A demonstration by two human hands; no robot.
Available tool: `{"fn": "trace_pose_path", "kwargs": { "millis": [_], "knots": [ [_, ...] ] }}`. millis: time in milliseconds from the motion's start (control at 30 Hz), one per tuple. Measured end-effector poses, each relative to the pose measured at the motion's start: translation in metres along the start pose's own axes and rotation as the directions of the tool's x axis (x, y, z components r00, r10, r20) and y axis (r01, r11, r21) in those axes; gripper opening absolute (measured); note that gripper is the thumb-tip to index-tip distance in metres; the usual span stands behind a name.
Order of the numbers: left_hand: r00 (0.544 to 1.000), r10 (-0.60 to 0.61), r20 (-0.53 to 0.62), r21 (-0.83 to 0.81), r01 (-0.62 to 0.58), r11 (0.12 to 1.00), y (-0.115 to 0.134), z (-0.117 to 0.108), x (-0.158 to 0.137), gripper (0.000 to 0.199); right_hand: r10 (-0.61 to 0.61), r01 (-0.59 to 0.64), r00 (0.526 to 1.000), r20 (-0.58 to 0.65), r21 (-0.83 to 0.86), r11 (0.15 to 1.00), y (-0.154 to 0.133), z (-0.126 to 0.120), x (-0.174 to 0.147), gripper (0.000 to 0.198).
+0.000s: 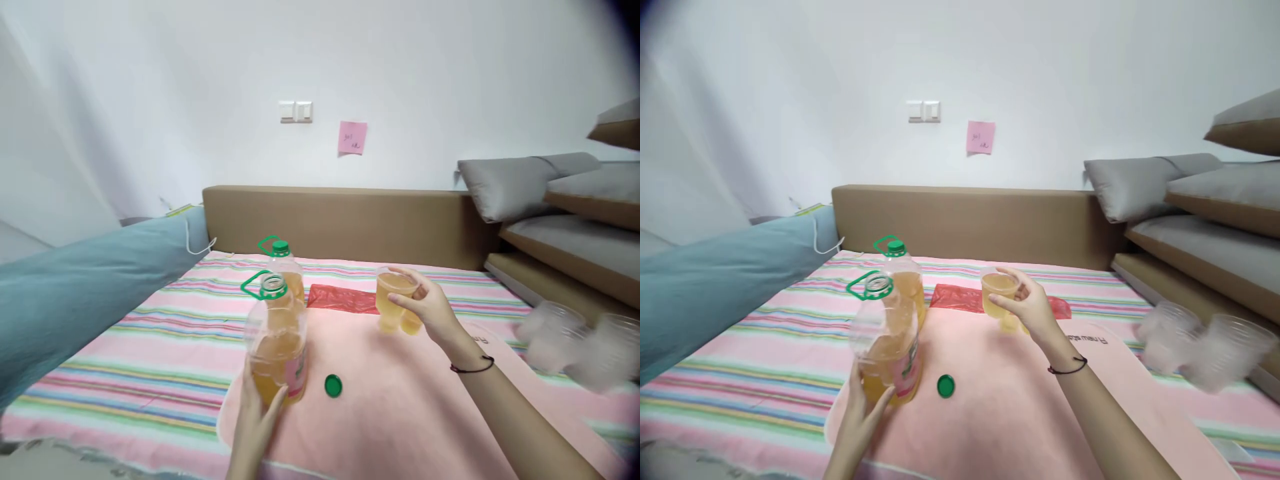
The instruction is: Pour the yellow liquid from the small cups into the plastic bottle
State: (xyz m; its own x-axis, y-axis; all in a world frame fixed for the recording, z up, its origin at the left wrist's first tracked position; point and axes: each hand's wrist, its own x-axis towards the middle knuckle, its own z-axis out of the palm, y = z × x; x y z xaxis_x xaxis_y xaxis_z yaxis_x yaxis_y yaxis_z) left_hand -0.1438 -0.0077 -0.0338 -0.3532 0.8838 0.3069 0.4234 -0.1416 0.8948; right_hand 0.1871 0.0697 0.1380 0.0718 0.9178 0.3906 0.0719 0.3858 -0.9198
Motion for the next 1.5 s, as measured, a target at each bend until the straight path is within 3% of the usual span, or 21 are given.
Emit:
{"fn": "trace_pose_path", "kwargs": {
  "millis": [233,433,1100,1500],
  "knots": [
    [0.999,0.005,0.04,0.018,-0.005,1.0,-0.009,0.002,-0.008,0.088,-0.061,0.041,0.977,0.203,0.103,0.994,-0.031,0.094,0.008,0.058],
    [1.0,0.017,-0.007,-0.008,-0.017,1.0,-0.009,0.005,-0.013,0.084,-0.06,0.026,0.962,0.265,0.129,0.991,-0.038,0.13,0.019,0.06],
    [0.999,0.037,0.023,-0.06,-0.035,0.998,-0.017,0.005,-0.012,0.084,-0.069,0.081,0.931,0.358,-0.018,0.997,-0.04,0.14,0.025,0.055],
    [0.999,0.02,0.027,-0.058,-0.019,0.998,-0.015,0.005,-0.013,0.083,-0.072,0.131,0.913,0.401,-0.122,0.984,-0.056,0.138,0.031,0.05]
  ]
}}
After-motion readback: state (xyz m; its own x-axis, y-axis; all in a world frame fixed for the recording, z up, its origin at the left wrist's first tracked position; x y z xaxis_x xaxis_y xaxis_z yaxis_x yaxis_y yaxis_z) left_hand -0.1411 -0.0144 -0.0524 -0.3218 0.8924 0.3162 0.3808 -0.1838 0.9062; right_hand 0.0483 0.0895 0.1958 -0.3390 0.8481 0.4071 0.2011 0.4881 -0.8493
